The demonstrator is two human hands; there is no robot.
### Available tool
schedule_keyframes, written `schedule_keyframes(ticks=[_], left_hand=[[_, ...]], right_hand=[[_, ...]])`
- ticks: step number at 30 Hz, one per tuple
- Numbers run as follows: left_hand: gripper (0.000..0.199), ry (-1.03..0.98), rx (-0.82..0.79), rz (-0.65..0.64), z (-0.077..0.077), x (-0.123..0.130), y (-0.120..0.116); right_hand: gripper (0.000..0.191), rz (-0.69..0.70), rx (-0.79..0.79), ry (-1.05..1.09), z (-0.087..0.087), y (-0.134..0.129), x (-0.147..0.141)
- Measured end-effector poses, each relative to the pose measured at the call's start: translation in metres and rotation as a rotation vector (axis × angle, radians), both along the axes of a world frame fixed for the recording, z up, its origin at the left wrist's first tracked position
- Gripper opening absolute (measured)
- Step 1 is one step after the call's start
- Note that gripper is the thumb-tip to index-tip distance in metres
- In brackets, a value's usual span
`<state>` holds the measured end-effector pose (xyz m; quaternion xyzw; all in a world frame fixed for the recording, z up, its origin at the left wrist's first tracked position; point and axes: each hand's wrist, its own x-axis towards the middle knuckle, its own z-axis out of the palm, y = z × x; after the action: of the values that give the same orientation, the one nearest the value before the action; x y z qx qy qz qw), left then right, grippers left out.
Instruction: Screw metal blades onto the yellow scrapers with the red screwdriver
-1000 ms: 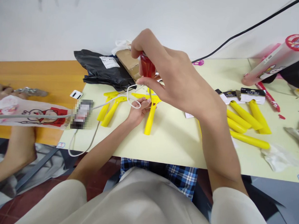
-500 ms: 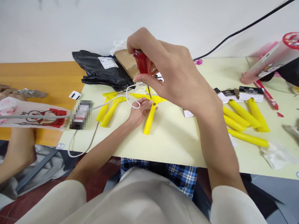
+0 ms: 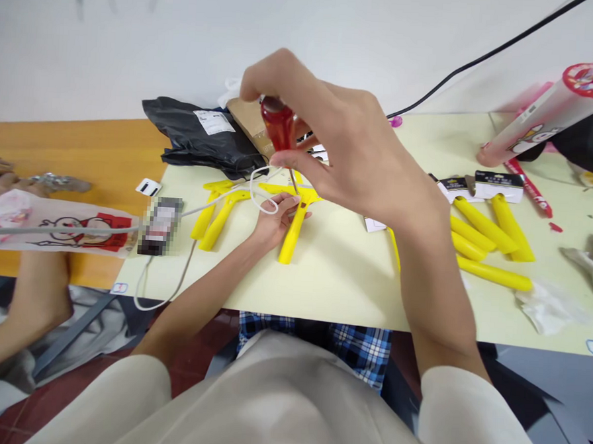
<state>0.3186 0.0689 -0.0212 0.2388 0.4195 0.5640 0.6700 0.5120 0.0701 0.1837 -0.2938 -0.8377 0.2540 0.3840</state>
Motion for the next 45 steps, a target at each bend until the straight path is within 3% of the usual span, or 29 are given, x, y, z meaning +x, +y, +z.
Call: schedule_keyframes(ticks=[3,5,12,18,24,31,37,42,45], left_hand=[[0.044,0.002,-0.004,0.008,-0.001,0.000,0.001],[0.045,0.000,-0.001,0.008,-0.001,0.000,0.001],[0.044,0.001,0.005,0.015,-0.001,-0.001,0.002],[0.042,-0.009,0.013,0.006,-0.001,-0.002,0.002],[0.043,0.010,-0.001,0.006,-0.001,-0.002,0.002],[0.042,-0.008,0.018,0.010,-0.001,-0.002,0.002],[0.043,0.001,0.005,0.014,-0.002,-0.002,0.003],[0.044,-0.002,0.018,0.006,-0.005,-0.001,0.002],[0.045,0.005,0.030,-0.002,-0.005,-0.001,0.002]], right_hand=[[0.034,-0.043,0.191,-0.053,-0.005,0.009,-0.001],[0.035,-0.061,0.237,-0.087,-0.006,0.012,-0.001],[0.047,0.048,0.111,-0.019,-0.002,0.005,0.001],[0.032,-0.025,0.167,-0.053,-0.004,0.012,0.002],[0.036,0.007,0.105,-0.007,-0.002,0.003,0.003],[0.030,-0.152,0.193,-0.075,-0.004,0.011,0.005],[0.050,0.046,0.107,-0.043,-0.001,0.008,0.009],[0.029,-0.087,0.191,-0.094,-0.002,0.013,0.011],[0.038,-0.022,0.138,-0.111,-0.001,0.011,0.012]])
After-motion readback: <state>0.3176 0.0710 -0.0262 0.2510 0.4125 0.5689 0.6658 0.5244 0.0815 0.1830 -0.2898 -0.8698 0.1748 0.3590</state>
